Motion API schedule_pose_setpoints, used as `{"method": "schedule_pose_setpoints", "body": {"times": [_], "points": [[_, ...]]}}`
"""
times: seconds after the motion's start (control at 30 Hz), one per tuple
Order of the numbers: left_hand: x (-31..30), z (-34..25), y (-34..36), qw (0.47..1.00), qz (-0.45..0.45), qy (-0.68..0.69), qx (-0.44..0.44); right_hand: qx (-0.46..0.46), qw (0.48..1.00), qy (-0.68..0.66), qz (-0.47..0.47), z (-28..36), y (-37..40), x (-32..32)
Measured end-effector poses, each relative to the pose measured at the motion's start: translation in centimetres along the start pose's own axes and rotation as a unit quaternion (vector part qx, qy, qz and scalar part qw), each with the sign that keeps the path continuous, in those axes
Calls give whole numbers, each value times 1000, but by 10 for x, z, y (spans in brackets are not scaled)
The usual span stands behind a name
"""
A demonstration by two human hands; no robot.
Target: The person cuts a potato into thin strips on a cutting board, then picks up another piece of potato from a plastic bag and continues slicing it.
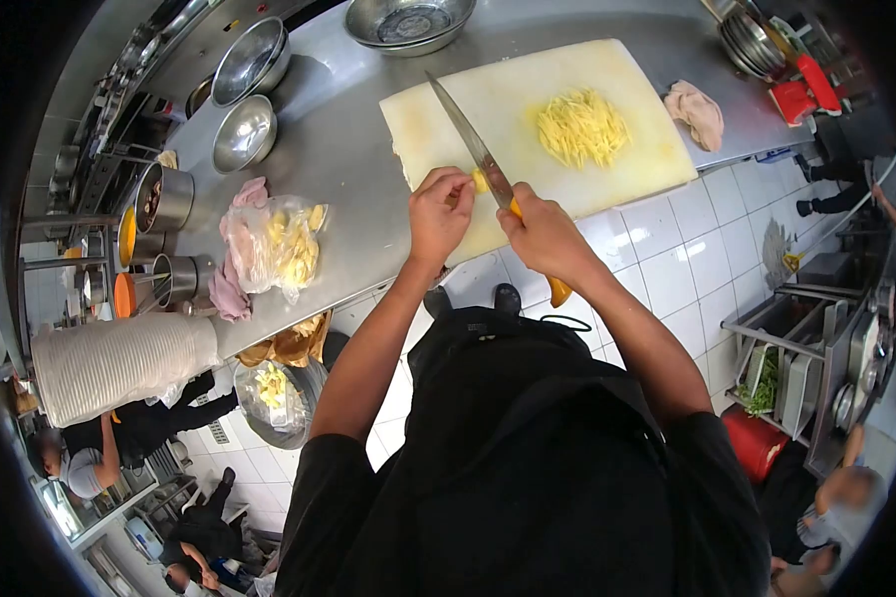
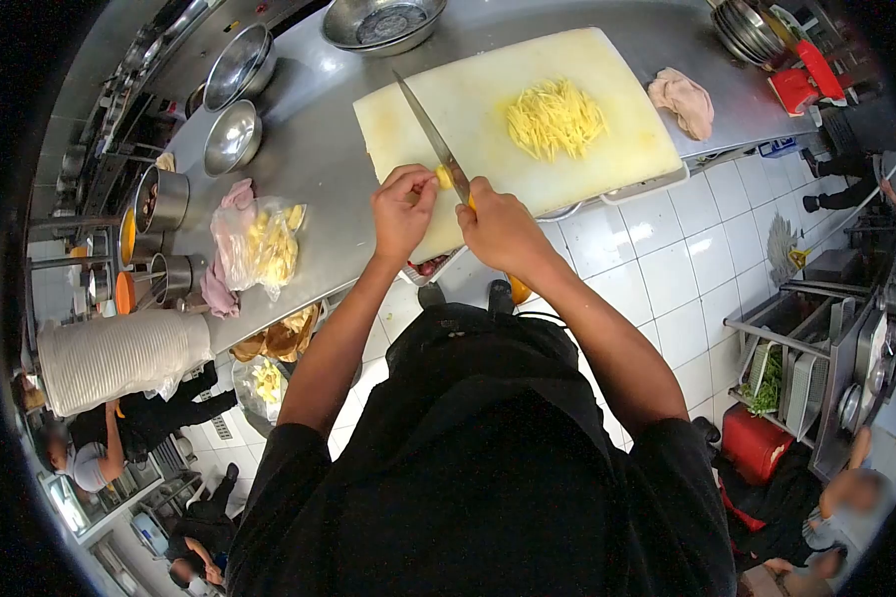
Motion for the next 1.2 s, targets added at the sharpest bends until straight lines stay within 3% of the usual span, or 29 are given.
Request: {"method": "schedule_pose_setpoints", "body": {"times": [0.33,0.53,0.73,1.2], "points": [[0,0,1,1000,-5,7,2,-6,999,36,14,-18,-13,25],[1,3,0,1000,-5,6,1,42,998,-23,30,-16,-8,18],[1,0,0,1000,-6,6,6,-16,1000,-8,-11,-3,-3,4],[1,1,0,1000,-11,8,9,-24,999,31,-8,-10,-11,15]]}}
Point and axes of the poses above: each hand's wrist, its own y-axis away from the middle knuckle, its own x-axis out of the palm, z = x × y, the point moved 3 cm from there along -y, towards the middle knuckle, and after that the axes turned 4 degrees about -z, right-handed, at the moved point
